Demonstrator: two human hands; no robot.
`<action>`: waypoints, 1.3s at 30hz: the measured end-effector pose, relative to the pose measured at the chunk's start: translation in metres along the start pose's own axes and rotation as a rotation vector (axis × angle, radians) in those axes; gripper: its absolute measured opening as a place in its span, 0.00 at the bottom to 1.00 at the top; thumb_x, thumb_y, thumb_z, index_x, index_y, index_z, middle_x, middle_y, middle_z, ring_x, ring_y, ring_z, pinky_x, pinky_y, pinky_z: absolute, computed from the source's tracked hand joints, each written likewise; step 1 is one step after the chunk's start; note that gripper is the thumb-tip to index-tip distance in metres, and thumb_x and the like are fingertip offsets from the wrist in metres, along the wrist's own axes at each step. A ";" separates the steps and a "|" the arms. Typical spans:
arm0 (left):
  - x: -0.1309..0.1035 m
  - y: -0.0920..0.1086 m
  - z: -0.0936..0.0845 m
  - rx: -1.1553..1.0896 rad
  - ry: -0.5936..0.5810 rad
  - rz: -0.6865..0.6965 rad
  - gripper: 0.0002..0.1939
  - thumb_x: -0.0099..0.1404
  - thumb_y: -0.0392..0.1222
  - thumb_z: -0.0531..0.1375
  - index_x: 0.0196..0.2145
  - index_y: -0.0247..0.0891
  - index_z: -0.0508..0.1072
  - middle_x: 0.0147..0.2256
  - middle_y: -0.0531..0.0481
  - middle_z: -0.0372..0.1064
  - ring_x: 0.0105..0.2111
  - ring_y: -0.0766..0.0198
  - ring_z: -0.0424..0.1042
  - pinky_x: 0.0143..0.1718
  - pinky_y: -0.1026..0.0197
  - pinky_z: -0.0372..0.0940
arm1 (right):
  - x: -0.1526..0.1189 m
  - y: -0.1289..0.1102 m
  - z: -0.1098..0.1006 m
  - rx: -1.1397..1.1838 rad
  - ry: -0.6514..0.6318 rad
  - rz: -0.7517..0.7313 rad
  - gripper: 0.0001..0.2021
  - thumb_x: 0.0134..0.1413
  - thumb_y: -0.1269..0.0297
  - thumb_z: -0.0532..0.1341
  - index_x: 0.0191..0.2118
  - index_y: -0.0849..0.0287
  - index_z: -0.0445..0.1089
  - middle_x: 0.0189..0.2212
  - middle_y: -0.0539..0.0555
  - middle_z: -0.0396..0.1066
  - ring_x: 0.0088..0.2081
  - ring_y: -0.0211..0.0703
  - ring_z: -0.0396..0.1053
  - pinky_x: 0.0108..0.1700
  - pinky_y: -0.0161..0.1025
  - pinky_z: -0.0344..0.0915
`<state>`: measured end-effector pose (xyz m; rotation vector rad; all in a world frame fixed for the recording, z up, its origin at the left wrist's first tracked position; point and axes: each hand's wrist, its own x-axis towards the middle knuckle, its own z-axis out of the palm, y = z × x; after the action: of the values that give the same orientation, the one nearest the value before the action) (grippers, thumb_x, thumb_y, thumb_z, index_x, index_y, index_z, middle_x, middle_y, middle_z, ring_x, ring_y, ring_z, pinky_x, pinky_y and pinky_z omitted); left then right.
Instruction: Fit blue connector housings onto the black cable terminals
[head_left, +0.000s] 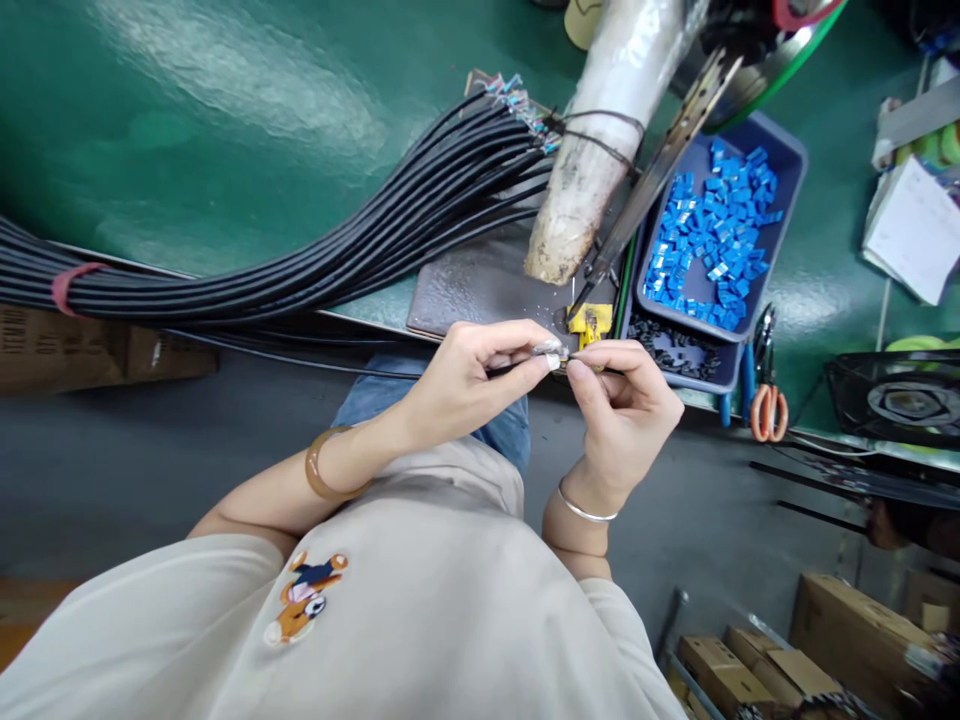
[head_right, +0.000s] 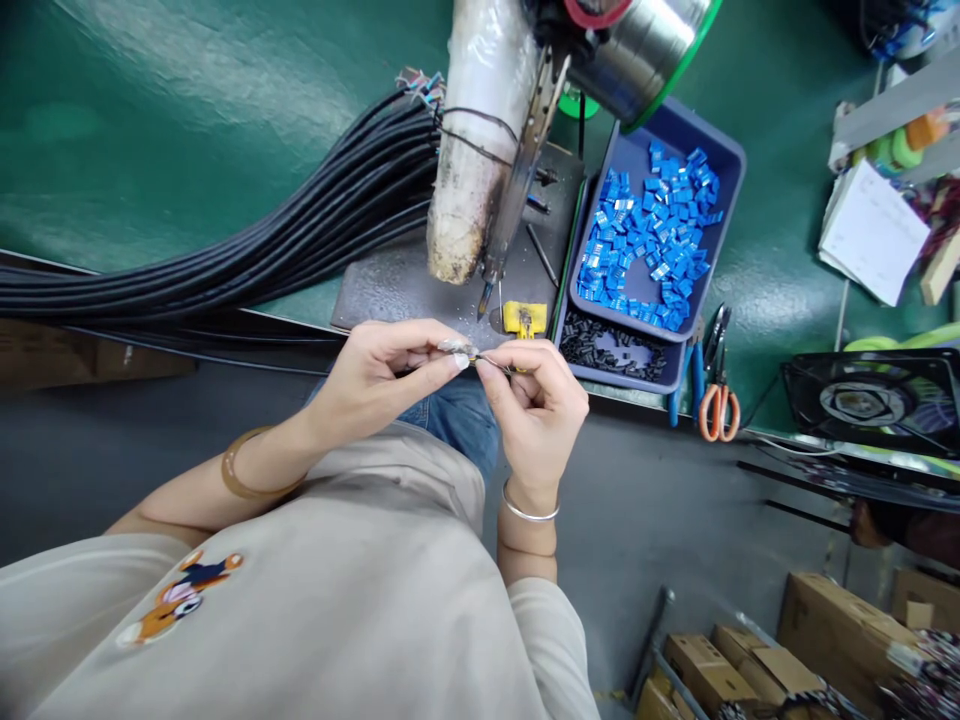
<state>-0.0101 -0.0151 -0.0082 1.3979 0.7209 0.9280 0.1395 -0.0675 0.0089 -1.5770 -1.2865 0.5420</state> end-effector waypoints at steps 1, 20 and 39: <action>0.000 0.000 0.000 -0.006 0.001 0.005 0.07 0.65 0.39 0.60 0.35 0.34 0.77 0.32 0.49 0.73 0.30 0.69 0.69 0.32 0.69 0.65 | 0.000 0.001 0.000 0.007 -0.005 0.008 0.05 0.54 0.62 0.66 0.31 0.57 0.72 0.32 0.50 0.70 0.28 0.33 0.64 0.24 0.34 0.56; -0.005 -0.005 -0.005 -0.117 -0.158 -0.073 0.09 0.62 0.34 0.60 0.41 0.32 0.70 0.27 0.51 0.74 0.28 0.69 0.74 0.33 0.69 0.68 | 0.001 -0.004 -0.016 -0.063 -0.221 -0.025 0.04 0.53 0.69 0.66 0.36 0.56 0.73 0.27 0.44 0.69 0.18 0.25 0.47 0.20 0.32 0.45; -0.002 0.002 -0.003 -0.231 -0.057 -0.183 0.04 0.60 0.33 0.63 0.32 0.32 0.69 0.25 0.56 0.63 0.24 0.76 0.61 0.25 0.72 0.59 | -0.001 0.001 0.000 0.000 -0.053 -0.065 0.03 0.54 0.68 0.66 0.30 0.57 0.74 0.29 0.47 0.69 0.24 0.28 0.58 0.23 0.34 0.49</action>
<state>-0.0143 -0.0157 -0.0066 1.1311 0.6644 0.7979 0.1400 -0.0681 0.0080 -1.5243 -1.3730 0.5456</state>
